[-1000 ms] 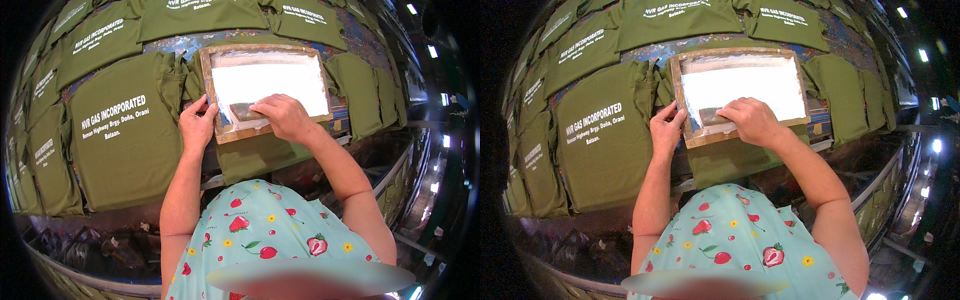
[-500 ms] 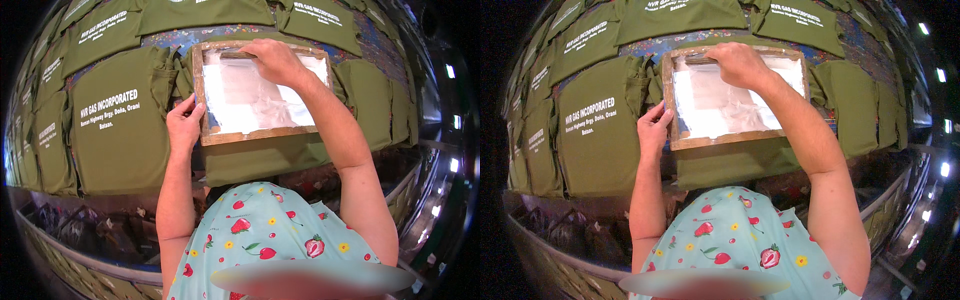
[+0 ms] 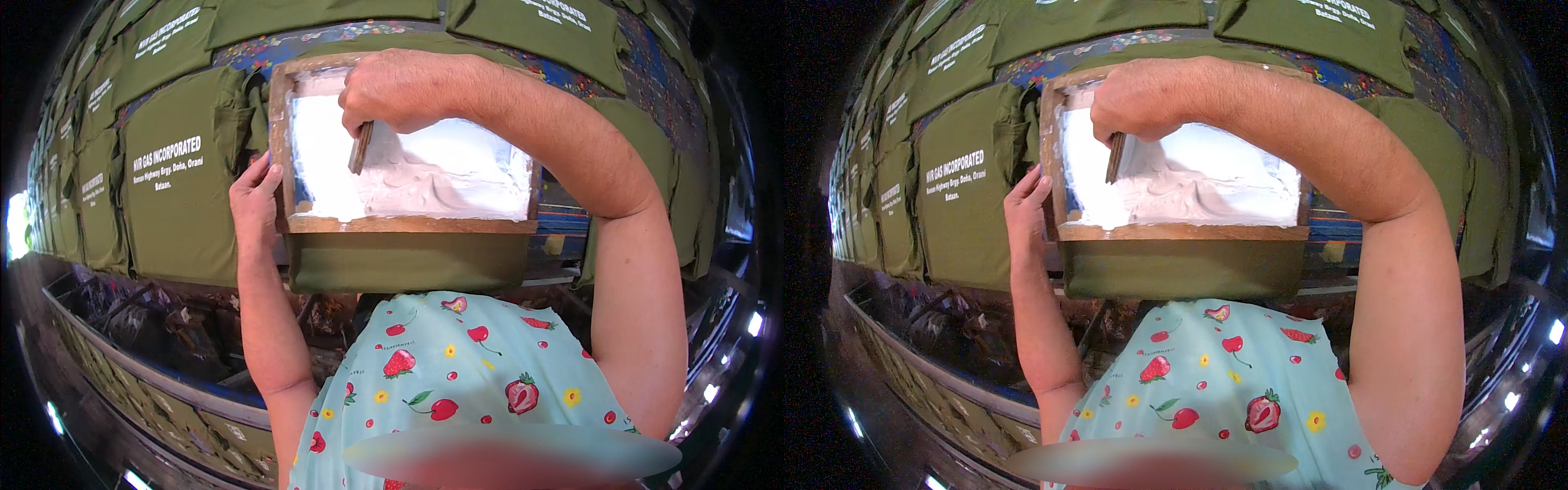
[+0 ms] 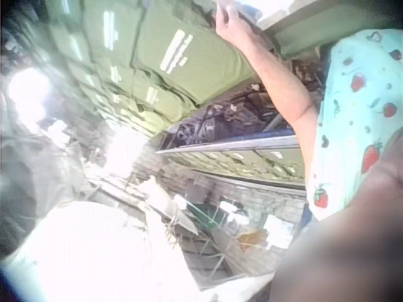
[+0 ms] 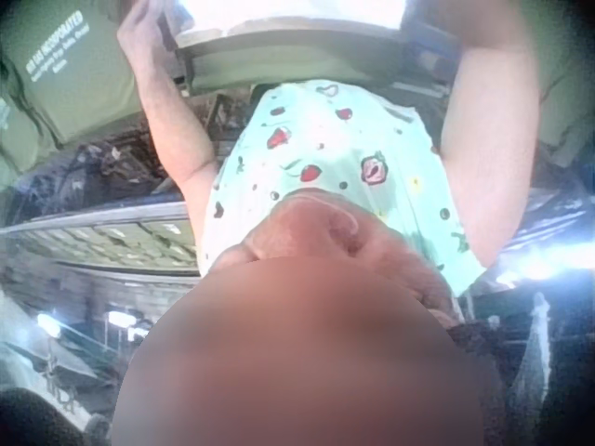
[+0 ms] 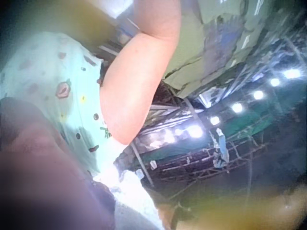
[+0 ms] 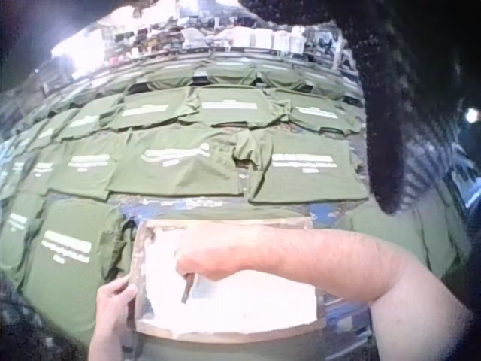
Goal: The person holds a wooden screen printing frame and uses a squeegee to spread white ink across the mesh. They repeatedly lift the frame, reposition it over green fabric bags, and continue spreading ink in short strokes.
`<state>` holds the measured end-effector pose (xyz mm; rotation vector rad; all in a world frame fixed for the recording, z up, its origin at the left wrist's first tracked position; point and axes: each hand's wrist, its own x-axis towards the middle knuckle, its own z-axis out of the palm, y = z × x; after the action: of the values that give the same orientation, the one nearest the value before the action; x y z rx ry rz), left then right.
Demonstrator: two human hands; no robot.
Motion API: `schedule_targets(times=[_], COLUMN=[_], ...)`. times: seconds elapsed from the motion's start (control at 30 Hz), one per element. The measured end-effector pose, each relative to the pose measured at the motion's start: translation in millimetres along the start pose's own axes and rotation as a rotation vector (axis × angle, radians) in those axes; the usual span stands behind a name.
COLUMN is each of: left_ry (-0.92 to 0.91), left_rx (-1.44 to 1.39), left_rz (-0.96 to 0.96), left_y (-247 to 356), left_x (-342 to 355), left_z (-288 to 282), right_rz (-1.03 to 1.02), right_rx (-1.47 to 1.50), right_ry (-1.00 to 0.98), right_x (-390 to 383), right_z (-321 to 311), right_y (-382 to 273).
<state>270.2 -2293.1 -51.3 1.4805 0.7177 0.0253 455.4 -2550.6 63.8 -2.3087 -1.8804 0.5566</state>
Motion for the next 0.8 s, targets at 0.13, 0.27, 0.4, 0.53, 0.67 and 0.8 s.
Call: schedule_targets(times=[0.13,0.27,0.4,0.53,0.67,0.8], left_ry=[0.02,0.022,0.023,-0.024,-0.052,-0.086], left_rx=[0.047,0.086,0.095,0.129,0.115,0.068], left_rz=[-0.002,0.021,0.02,0.027,0.065,0.09], left_y=[1.5,2.7,5.4,5.5,2.0,-0.8], left_x=[0.7,0.4,0.0,3.7,7.7,7.4], left_z=[-2.6,-3.3,-4.8,-8.5,-9.3,-10.0], right_rz=[0.003,0.036,0.132,0.348,0.559,0.665], right_rx=[0.017,0.041,0.03,0.047,0.03,0.039], right_ry=[-0.054,0.01,0.115,0.277,0.403,0.547], right_x=[-38.6,-93.7,-155.2,-189.0,-190.4,-180.4], right_z=[2.0,13.2,27.9,52.1,80.8,100.4], right_y=[10.0,18.5,11.1,-23.7,-81.1,-130.1])
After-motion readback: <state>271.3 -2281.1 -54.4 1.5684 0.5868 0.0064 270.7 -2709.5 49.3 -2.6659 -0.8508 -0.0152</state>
